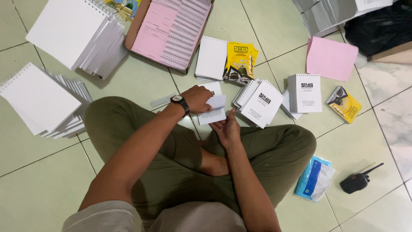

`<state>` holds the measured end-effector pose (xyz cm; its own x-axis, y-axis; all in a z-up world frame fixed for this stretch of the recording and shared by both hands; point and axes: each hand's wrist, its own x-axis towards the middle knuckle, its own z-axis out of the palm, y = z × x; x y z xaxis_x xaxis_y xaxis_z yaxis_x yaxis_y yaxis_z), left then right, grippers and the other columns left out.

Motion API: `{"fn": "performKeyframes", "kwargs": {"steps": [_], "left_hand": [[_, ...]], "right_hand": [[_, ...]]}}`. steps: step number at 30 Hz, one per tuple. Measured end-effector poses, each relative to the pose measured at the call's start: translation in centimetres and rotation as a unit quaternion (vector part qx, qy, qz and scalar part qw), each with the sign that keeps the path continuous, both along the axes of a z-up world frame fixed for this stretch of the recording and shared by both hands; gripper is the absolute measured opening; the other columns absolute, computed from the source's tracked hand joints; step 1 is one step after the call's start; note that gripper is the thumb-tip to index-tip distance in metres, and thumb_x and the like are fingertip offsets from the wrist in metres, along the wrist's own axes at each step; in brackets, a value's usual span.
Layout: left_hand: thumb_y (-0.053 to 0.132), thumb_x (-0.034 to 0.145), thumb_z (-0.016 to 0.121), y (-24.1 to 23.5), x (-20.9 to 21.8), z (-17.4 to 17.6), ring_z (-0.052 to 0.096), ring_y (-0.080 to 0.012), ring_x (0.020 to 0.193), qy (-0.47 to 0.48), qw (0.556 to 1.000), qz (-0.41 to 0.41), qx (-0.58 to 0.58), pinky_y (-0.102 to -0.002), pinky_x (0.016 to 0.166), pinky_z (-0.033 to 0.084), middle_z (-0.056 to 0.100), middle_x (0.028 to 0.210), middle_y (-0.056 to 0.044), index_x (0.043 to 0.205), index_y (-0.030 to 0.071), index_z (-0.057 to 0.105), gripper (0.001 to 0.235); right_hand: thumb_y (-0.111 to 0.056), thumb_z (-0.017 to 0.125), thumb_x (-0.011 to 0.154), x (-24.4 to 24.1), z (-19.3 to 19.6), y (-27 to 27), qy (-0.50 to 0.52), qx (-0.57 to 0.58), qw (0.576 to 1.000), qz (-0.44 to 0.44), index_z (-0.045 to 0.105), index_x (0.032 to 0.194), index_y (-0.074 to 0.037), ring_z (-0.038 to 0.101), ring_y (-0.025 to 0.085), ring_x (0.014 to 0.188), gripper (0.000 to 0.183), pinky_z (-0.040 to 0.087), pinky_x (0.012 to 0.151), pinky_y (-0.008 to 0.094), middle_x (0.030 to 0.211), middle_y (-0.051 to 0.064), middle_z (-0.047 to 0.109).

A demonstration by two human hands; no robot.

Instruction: The person sits on the floor and handles a stack of small spiral-bound notebooks. They pick up the notebooks, flip through the pages, and place them back into a pile on the floor.

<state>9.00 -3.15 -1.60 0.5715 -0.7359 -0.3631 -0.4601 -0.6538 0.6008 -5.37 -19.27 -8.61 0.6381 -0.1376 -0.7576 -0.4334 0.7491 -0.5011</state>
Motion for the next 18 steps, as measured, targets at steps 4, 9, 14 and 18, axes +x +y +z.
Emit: {"fn": "performKeyframes", "kwargs": {"steps": [4, 9, 14, 18], "left_hand": [[0.037, 0.087, 0.075, 0.4, 0.0, 1.2, 0.071, -0.0459, 0.1, 0.008, 1.0, -0.003, -0.011, -0.054, 0.088, 0.057, 0.073, 0.104, -0.022, 0.118, 0.004, 0.07, 0.045], [0.04, 0.089, 0.074, 0.3, 0.0, 0.5, 0.07, -0.0441, 0.104, 0.007, 1.0, -0.006, -0.007, -0.052, 0.094, 0.054, 0.073, 0.107, -0.023, 0.127, 0.002, 0.064, 0.055], [0.044, 0.09, 0.073, 1.0, -0.2, 1.7, 0.07, -0.0428, 0.105, 0.024, 0.999, 0.019, -0.014, -0.052, 0.096, 0.053, 0.073, 0.11, -0.022, 0.131, 0.003, 0.065, 0.058], [0.05, 0.085, 0.077, 1.1, -0.1, 0.8, 0.071, -0.0426, 0.096, 0.033, 0.998, 0.052, -0.032, -0.05, 0.091, 0.054, 0.074, 0.097, -0.019, 0.12, 0.006, 0.071, 0.057]], "right_hand": [[-0.061, 0.037, 0.107, 0.2, 0.5, 0.2, 0.006, -0.006, 1.0, 0.002, 0.042, 0.14, 0.005, 0.061, 0.046, 0.124, 0.074, 0.049, 0.108, 0.06, 0.128, 0.029, 0.061], [-0.059, 0.04, 0.107, 0.3, -0.7, 0.0, 0.012, 0.0, 1.0, 0.001, 0.047, 0.138, 0.002, 0.06, 0.047, 0.124, 0.068, 0.049, 0.108, 0.061, 0.127, 0.028, 0.061], [-0.058, 0.041, 0.108, 0.0, -0.4, -0.1, 0.009, -0.006, 1.0, -0.003, 0.049, 0.138, 0.001, 0.06, 0.046, 0.124, 0.067, 0.049, 0.108, 0.061, 0.126, 0.027, 0.062], [-0.057, 0.041, 0.108, -0.1, -0.7, -0.1, 0.01, -0.011, 1.0, -0.003, 0.049, 0.14, 0.0, 0.06, 0.046, 0.125, 0.065, 0.048, 0.109, 0.06, 0.129, 0.028, 0.061]]}}
